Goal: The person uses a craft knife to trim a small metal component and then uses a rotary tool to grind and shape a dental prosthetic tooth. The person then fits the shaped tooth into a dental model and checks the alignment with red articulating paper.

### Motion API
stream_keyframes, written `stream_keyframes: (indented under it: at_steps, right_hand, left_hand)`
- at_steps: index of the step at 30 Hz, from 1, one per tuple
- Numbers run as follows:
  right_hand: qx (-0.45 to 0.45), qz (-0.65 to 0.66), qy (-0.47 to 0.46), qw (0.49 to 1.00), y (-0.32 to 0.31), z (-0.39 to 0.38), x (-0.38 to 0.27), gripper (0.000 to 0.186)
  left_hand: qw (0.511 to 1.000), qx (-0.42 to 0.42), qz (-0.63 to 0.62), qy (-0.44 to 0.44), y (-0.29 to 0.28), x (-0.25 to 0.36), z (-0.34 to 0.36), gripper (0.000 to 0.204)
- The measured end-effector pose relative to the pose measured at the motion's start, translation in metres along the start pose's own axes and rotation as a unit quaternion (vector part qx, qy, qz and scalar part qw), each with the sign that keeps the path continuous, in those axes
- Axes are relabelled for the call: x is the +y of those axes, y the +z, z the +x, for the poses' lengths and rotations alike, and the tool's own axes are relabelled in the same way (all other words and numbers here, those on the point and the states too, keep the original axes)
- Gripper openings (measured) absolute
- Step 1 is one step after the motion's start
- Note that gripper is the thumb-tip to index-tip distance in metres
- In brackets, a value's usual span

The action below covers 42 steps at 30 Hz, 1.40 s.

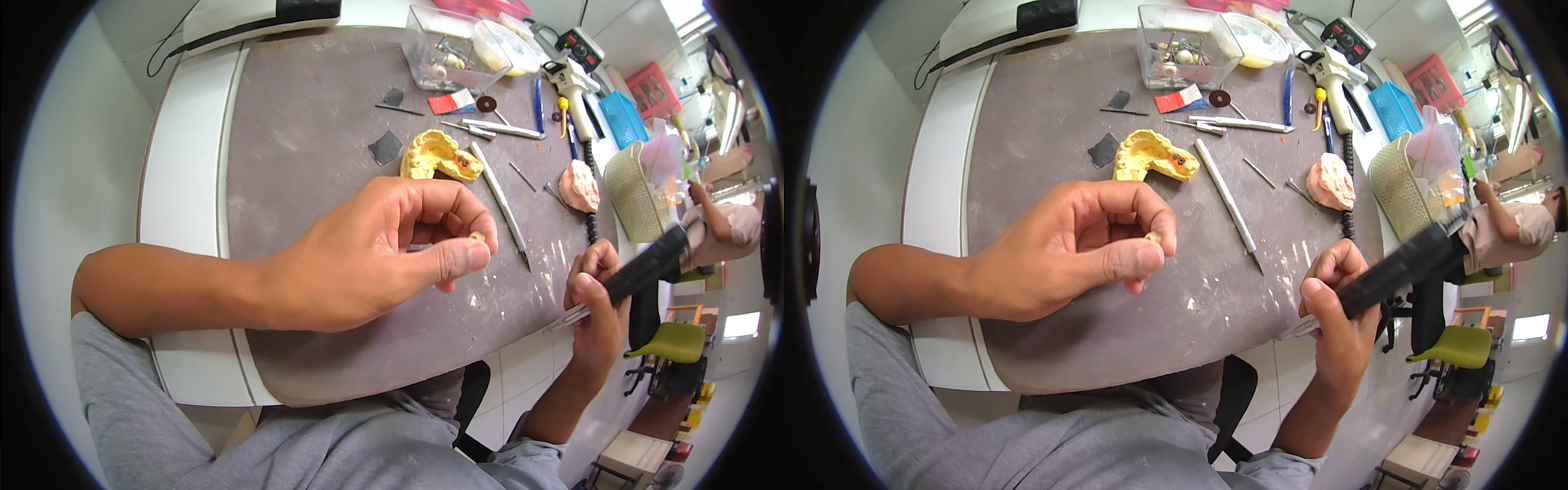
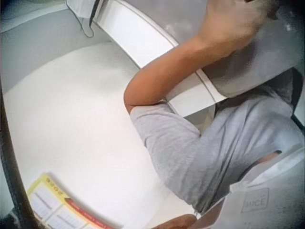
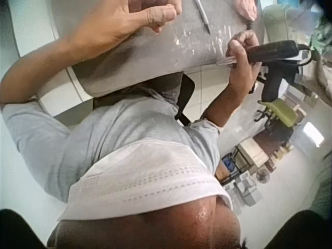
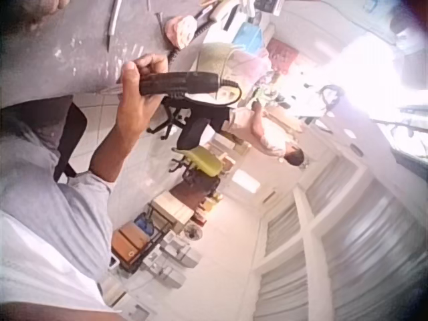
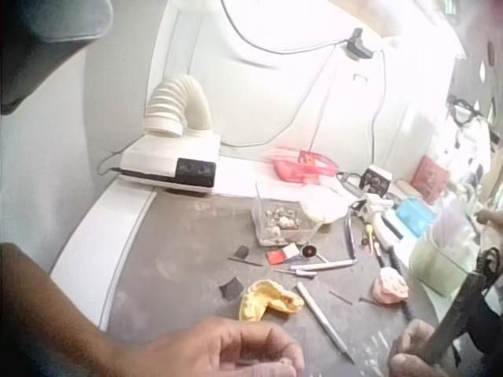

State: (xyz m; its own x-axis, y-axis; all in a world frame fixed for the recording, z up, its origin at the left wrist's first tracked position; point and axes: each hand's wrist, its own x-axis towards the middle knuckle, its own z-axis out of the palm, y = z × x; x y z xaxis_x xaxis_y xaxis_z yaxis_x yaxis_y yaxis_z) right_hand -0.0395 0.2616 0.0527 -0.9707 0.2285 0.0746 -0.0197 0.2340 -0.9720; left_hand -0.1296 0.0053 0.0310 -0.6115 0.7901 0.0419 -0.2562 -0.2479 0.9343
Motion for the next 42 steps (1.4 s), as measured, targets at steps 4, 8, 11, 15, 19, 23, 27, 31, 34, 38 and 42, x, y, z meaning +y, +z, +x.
stream_keyframes:
  at_steps: [4,8,11,15,19,23,27,31,34,38,42]
  right_hand:
    - [0.012,-0.242,0.009,0.970,-0.002,0.007,-0.002,0.027]
    - [0.007,-0.426,-0.061,0.903,0.001,0.032,0.001,0.035]
    - [0.018,-0.471,-0.151,0.869,0.009,0.048,0.002,0.035]
    - [0.029,-0.520,-0.299,0.800,0.009,0.064,0.009,0.036]
    - [0.054,-0.489,-0.303,0.816,0.029,0.056,-0.014,0.031]
    - [-0.062,-0.308,-0.372,0.873,0.069,0.046,-0.041,0.025]
    - [-0.184,-0.218,-0.321,0.903,0.074,0.061,-0.039,0.020]
    - [-0.157,-0.147,-0.286,0.934,0.073,0.061,-0.032,0.014]
    - [-0.131,-0.246,-0.241,0.930,0.069,0.052,-0.029,0.004]
    - [-0.137,-0.341,-0.229,0.901,0.069,0.039,-0.009,0.004]
    - [-0.149,-0.309,-0.187,0.921,0.065,0.039,-0.007,0.015]
  left_hand:
    - [1.000,0.021,0.022,0.006,-0.007,0.008,0.005,0.018]
    - [0.999,0.028,-0.003,0.024,-0.009,0.016,0.007,0.025]
    - [0.998,0.039,-0.049,0.013,-0.011,0.018,0.006,0.030]
    - [0.997,0.041,-0.070,0.010,-0.014,0.016,0.006,0.031]
    - [0.996,0.055,-0.066,0.020,-0.014,0.018,0.008,0.034]
    - [0.997,0.058,-0.026,0.051,-0.019,0.015,0.010,0.040]
    - [0.994,0.065,0.013,0.089,-0.023,0.012,0.015,0.039]
    - [0.979,0.109,0.109,0.132,-0.021,0.017,0.016,0.030]
    - [0.923,0.154,0.295,0.192,-0.030,0.022,0.015,0.027]
    - [0.848,0.162,0.451,0.226,-0.040,0.021,0.021,0.039]
    - [0.722,0.080,0.615,0.307,-0.047,0.005,0.026,0.063]
